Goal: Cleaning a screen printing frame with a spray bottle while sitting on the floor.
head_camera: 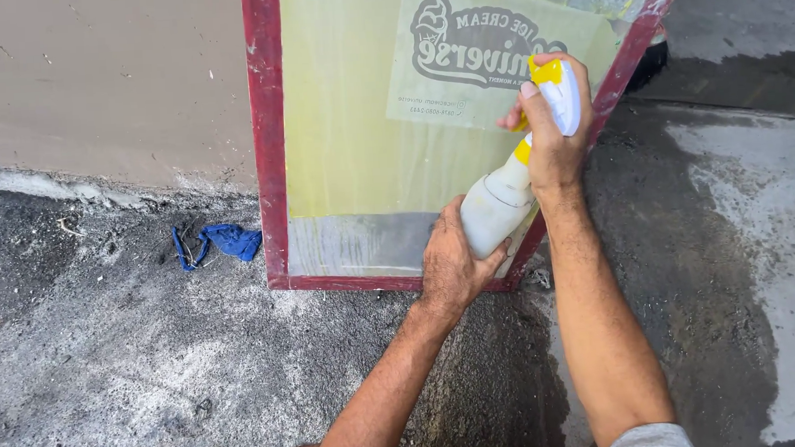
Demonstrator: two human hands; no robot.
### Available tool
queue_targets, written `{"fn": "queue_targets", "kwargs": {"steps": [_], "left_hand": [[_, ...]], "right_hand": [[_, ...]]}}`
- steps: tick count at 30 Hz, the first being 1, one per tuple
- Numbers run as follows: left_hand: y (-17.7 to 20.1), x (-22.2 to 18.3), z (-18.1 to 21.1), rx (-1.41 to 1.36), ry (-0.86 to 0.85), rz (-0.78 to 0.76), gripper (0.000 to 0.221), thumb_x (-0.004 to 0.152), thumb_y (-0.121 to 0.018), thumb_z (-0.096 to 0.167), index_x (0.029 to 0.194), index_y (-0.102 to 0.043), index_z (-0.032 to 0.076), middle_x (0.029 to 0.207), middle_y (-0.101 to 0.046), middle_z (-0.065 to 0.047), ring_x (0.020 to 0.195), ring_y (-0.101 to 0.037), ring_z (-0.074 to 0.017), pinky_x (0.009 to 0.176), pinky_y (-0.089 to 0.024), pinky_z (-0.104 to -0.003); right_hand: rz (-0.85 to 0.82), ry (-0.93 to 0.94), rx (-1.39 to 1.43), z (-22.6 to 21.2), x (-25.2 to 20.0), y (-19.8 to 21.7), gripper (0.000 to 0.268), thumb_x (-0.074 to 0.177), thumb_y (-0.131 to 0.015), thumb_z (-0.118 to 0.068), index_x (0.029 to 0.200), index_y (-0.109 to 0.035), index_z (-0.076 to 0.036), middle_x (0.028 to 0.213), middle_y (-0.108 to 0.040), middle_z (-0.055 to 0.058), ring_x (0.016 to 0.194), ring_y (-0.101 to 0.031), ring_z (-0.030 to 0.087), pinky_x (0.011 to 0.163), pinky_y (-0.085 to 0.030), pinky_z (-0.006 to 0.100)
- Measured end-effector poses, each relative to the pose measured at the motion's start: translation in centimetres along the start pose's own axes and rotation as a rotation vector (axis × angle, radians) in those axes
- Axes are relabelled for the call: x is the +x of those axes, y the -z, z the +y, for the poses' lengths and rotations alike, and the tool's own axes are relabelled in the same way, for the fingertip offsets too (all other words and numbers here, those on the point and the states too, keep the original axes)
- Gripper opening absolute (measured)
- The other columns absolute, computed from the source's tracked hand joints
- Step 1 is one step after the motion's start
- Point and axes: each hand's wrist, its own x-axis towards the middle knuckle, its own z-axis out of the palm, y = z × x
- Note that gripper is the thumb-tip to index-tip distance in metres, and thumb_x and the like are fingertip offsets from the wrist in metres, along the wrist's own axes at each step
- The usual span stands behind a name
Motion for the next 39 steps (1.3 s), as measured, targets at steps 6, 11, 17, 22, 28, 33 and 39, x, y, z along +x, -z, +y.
{"fn": "queue_targets", "kwargs": {"steps": [6, 11, 17, 22, 28, 33, 39], "left_hand": [[0.0, -0.1, 0.1, -0.006, 0.006, -0.002, 0.091, 0.073, -0.088, 0.027, 0.144, -0.04, -0.003, 0.124, -0.062, -0.025, 0.117, -0.062, -0.0403, 0.1, -0.052, -0.048], [-0.1, 0.0, 0.0, -0.006, -0.016, 0.02, 0.09, 0.074, -0.088, 0.028, 0.143, -0.04, -0.003, 0.123, -0.062, -0.025, 0.116, -0.062, -0.0407, 0.099, -0.052, -0.048], [0.0, -0.1, -0.1, -0.018, -0.021, 0.022, 0.088, 0.074, -0.087, 0.028, 0.142, -0.041, -0.002, 0.123, -0.063, -0.025, 0.115, -0.063, -0.0409, 0.099, -0.052, -0.048], [-0.1, -0.1, -0.1, -0.022, -0.026, 0.022, 0.088, 0.074, -0.087, 0.028, 0.143, -0.041, -0.003, 0.124, -0.063, -0.024, 0.116, -0.063, -0.0406, 0.099, -0.052, -0.049], [0.1, -0.3, 0.2, -0.024, 0.005, -0.006, 0.089, 0.074, -0.088, 0.028, 0.143, -0.041, -0.002, 0.124, -0.062, -0.025, 0.116, -0.063, -0.0402, 0.098, -0.052, -0.048], [0.1, -0.2, 0.2, -0.032, 0.02, -0.025, 0.088, 0.074, -0.087, 0.028, 0.143, -0.041, -0.002, 0.123, -0.063, -0.024, 0.116, -0.063, -0.0396, 0.099, -0.052, -0.048], [-0.1, -0.1, 0.1, -0.032, 0.022, -0.026, 0.089, 0.074, -0.088, 0.028, 0.143, -0.04, -0.003, 0.123, -0.063, -0.025, 0.116, -0.063, -0.0398, 0.099, -0.052, -0.047]], "right_hand": [[-0.015, 0.026, -0.044, 0.4, 0.1, 0.2, 0.025, 0.109, -0.056, -0.007, 0.134, -0.052, -0.005, 0.095, -0.054, 0.005, 0.077, -0.056, 0.015, 0.073, -0.053, 0.035], [-0.001, 0.009, -0.053, -0.4, 0.1, -0.5, 0.024, 0.108, -0.056, -0.007, 0.131, -0.052, -0.005, 0.091, -0.053, 0.004, 0.072, -0.053, 0.014, 0.069, -0.053, 0.034], [-0.017, 0.057, -0.074, 0.2, 0.1, -0.1, 0.025, 0.107, -0.057, -0.008, 0.132, -0.051, -0.006, 0.1, -0.054, 0.002, 0.078, -0.057, 0.014, 0.073, -0.056, 0.034], [-0.018, 0.056, -0.09, 0.5, 0.1, 0.4, 0.025, 0.111, -0.057, -0.007, 0.136, -0.052, -0.005, 0.096, -0.055, 0.005, 0.077, -0.058, 0.015, 0.073, -0.057, 0.035], [0.003, 0.035, -0.108, -0.9, -0.3, -0.8, 0.024, 0.108, -0.055, -0.008, 0.132, -0.051, -0.006, 0.096, -0.053, 0.004, 0.076, -0.055, 0.013, 0.071, -0.054, 0.033], [-0.017, 0.042, -0.108, -0.5, -0.4, -0.3, 0.023, 0.11, -0.055, -0.008, 0.133, -0.051, -0.006, 0.095, -0.053, 0.005, 0.076, -0.055, 0.013, 0.07, -0.055, 0.033], [-0.021, 0.057, -0.117, -0.1, -0.3, 0.0, 0.025, 0.112, -0.056, -0.008, 0.136, -0.051, -0.005, 0.097, -0.054, 0.006, 0.077, -0.057, 0.014, 0.074, -0.054, 0.033]]}}
